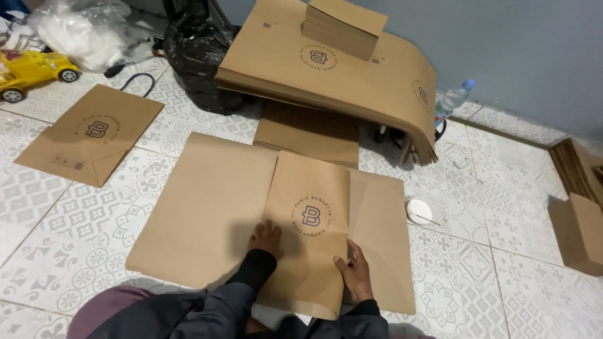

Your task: The person sits on the floor and assembles flat paper bags by applying glue to the center seam with a small brush, then folding and pressing the sides to adhere them. The person repeats this process for multiple bags, handling the flat paper and a small container of glue.

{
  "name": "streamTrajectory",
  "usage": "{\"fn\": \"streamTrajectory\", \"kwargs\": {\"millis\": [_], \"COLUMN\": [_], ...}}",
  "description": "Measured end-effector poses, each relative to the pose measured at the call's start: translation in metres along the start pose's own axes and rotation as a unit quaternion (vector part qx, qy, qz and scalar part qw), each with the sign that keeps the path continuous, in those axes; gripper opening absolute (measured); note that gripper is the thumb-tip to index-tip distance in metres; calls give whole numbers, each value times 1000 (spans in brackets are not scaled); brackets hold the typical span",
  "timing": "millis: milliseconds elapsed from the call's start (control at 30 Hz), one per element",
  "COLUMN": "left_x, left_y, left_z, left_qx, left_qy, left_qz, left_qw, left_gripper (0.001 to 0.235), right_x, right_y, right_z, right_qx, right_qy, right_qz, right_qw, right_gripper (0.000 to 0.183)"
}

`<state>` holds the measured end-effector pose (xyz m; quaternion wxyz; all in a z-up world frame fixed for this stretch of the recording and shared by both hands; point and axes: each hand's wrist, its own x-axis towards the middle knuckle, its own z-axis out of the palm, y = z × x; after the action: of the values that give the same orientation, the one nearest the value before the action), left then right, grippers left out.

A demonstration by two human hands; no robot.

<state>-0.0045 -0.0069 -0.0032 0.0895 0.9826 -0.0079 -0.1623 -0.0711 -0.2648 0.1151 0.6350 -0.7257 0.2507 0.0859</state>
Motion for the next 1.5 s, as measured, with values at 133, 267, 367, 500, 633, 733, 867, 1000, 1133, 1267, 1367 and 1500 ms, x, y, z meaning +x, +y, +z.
{"fn": "streamTrajectory", "kwargs": {"millis": [133,267,367,500,633,733,867,1000,1133,1267,1367,1500], "left_x": [-3,-5,-9,-12,9,39,72,108,126,127,120,120], "left_y": [13,7,11,12,7,10,22,22,23,21,22,22], "left_z": [13,15,1,-5,-13,-32,-84,-88,-76,-76,-83,-85], "left_qx": [56,92,71,125,72,50,-37,-51,-27,-21,-16,-31], "left_qy": [35,42,2,116,20,77,66,8,-30,-25,-31,-37], "left_qz": [-9,20,12,10,21,26,56,39,31,36,35,33], "left_qw": [998,995,997,985,997,995,996,998,999,999,999,998], "left_gripper": [73,90,85,91,64,59,85,93,95,96,97,100], "right_x": [7,72,100,113,136,147,150,158,186,219,243,266], "right_y": [1,2,-45,-95,-89,-75,-73,-71,-77,-96,-99,-96], "right_z": [-20,-25,14,70,94,97,101,102,121,165,182,192], "right_qx": [-97,-333,-391,-484,-565,-581,-601,-598,-580,-520,-513,-504], "right_qy": [13,76,100,26,4,11,28,31,40,-69,-79,-73], "right_qz": [-30,-330,-426,-334,-311,-321,-313,-327,-388,-371,-342,-316], "right_qw": [995,880,810,808,765,748,735,732,715,766,783,801], "right_gripper": [70,69,60,65,69,69,68,66,57,50,49,41]}}
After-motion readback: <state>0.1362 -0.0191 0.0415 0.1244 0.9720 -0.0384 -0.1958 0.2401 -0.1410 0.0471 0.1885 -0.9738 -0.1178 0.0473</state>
